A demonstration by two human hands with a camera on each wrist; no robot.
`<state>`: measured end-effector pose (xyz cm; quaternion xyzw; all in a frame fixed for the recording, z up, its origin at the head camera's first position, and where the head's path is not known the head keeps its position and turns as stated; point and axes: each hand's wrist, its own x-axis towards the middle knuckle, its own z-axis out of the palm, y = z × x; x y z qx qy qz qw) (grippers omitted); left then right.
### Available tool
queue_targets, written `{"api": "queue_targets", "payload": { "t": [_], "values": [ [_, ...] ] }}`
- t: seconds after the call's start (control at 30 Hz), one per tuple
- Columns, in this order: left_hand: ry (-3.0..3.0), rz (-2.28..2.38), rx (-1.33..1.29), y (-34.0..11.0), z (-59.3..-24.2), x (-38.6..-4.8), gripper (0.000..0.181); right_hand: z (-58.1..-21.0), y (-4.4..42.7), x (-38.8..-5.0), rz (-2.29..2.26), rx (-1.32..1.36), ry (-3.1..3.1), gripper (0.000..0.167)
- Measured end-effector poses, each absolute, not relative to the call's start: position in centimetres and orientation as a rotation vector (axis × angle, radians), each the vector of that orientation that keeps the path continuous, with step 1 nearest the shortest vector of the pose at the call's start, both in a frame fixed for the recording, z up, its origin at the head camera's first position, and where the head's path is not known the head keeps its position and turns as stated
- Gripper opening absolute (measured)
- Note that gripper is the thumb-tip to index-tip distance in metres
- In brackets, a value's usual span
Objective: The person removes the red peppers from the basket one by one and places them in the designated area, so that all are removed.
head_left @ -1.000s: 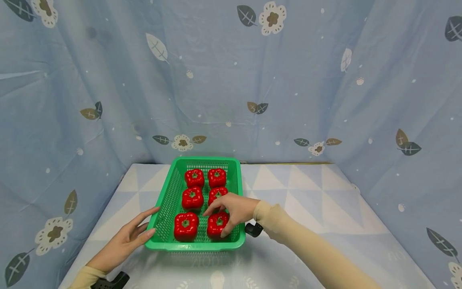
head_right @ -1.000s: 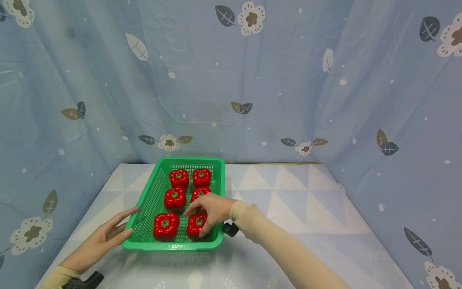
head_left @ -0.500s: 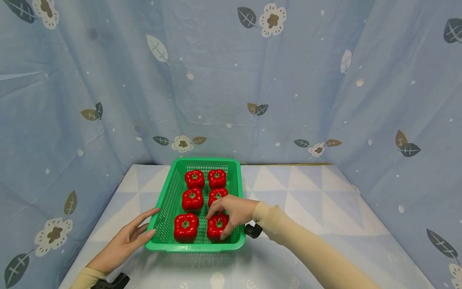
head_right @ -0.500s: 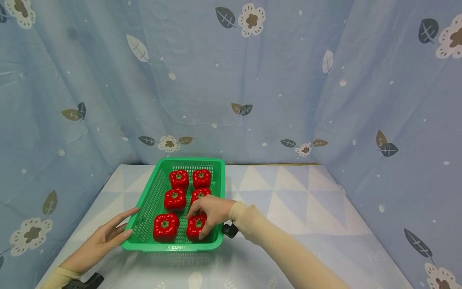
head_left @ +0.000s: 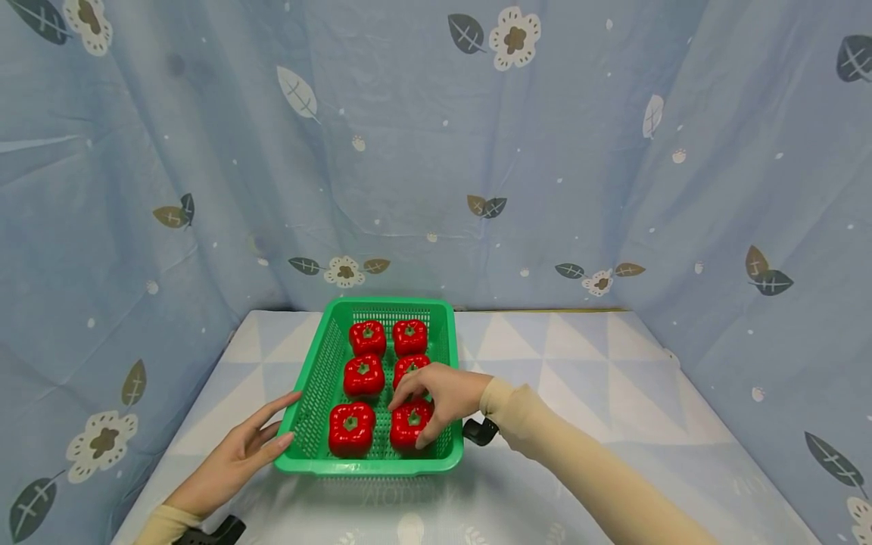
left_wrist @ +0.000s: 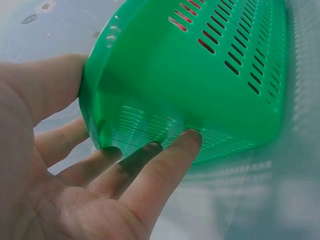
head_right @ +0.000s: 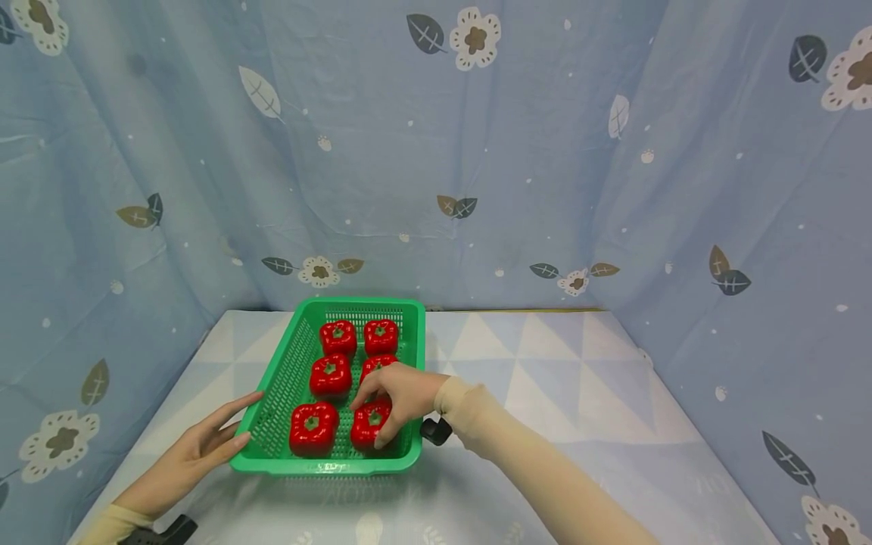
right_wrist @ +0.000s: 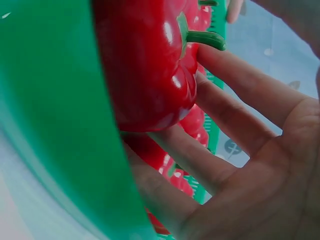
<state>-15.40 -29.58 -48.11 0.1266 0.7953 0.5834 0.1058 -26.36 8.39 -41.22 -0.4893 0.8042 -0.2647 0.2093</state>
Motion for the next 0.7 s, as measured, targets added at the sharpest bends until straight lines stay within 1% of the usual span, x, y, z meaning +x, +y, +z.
{"api": "queue_targets", "payload": {
  "t": [0.3, 0.7],
  "values": [
    [2.340, 1.724, 0.362, -29.6, -48.2, -15.4, 0.066, -39.0, 9.0, -26.5, -0.838, -1.375, 2.220, 0.052],
    [2.329, 1.726, 0.392, -29.7, -48.4, -15.4, 0.065, -34.6, 11.4, -27.6, -0.987, -1.394, 2.285, 0.059]
  ]
}}
